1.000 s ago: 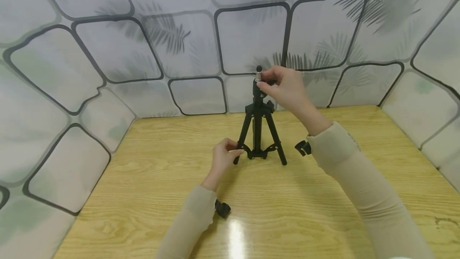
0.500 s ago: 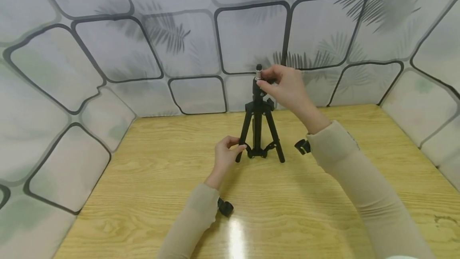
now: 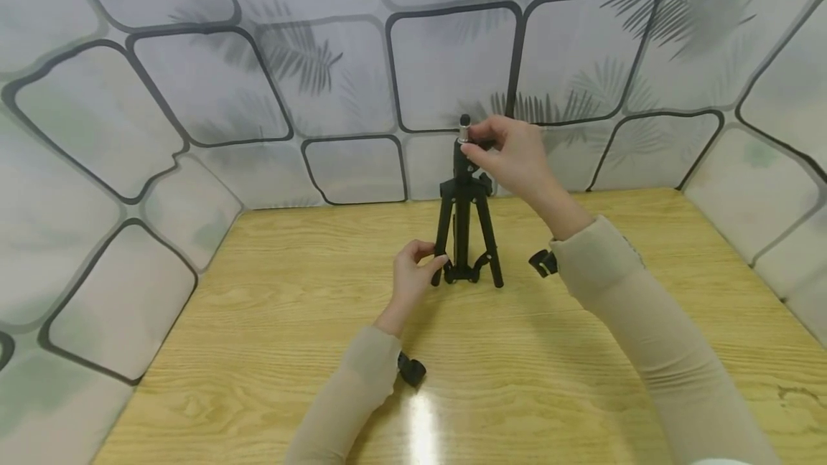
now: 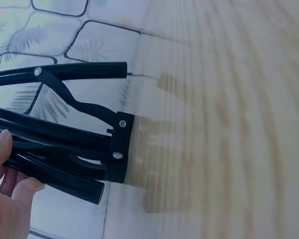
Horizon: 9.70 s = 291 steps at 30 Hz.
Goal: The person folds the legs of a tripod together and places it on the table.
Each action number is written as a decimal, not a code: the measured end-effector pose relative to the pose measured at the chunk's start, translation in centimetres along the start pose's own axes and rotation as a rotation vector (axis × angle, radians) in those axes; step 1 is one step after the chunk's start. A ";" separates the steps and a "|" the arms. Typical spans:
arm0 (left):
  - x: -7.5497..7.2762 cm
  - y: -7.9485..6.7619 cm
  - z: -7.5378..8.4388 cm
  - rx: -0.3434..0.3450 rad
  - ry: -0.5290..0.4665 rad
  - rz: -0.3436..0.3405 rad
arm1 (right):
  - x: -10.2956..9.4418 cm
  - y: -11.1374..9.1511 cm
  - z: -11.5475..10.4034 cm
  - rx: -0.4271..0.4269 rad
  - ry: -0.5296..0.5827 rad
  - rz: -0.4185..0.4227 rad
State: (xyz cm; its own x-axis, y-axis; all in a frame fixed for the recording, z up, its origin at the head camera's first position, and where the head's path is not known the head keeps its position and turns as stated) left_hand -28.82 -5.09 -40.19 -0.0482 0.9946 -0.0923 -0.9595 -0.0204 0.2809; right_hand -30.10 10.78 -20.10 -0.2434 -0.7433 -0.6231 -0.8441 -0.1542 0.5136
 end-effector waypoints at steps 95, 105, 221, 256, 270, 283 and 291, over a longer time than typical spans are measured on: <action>1.4 1.2 0.9 0.023 0.202 -0.090 | 7.9 -8.6 9.9 0.115 0.000 -0.130; 1.5 1.3 1.1 0.042 0.178 -0.093 | 7.9 -8.5 9.8 0.114 0.002 -0.127; 1.9 0.5 2.3 0.176 0.327 -0.109 | 8.3 -8.6 10.7 0.101 -0.066 -0.169; 2.1 1.0 2.0 0.173 0.321 -0.207 | 11.0 -9.5 12.8 0.201 -0.003 -0.421; -0.2 3.5 11.6 0.460 -0.023 0.016 | 12.4 -10.1 13.9 0.208 -0.060 -0.496; 2.5 7.3 18.4 0.394 0.165 -0.014 | 12.9 -10.1 13.5 0.190 -0.110 -0.515; -1.4 7.2 17.7 0.308 0.040 0.009 | 10.2 -9.4 13.9 0.089 -0.195 -0.410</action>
State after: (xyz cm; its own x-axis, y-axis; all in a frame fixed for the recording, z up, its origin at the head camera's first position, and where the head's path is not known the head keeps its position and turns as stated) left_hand -30.78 -4.88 -21.12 -0.0732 0.9896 -0.1242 -0.8301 0.0086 0.5575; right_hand -31.24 13.72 -39.48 0.0407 -0.4949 -0.8680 -0.9252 -0.3468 0.1543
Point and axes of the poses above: each hand's wrist, its own y-axis towards the middle knuckle, its own x-axis out of the palm, z = x × y, the point moved 6 cm from there along y, towards the middle knuckle, and after that the axes turned 3 degrees about -y, right-handed, at the moved point
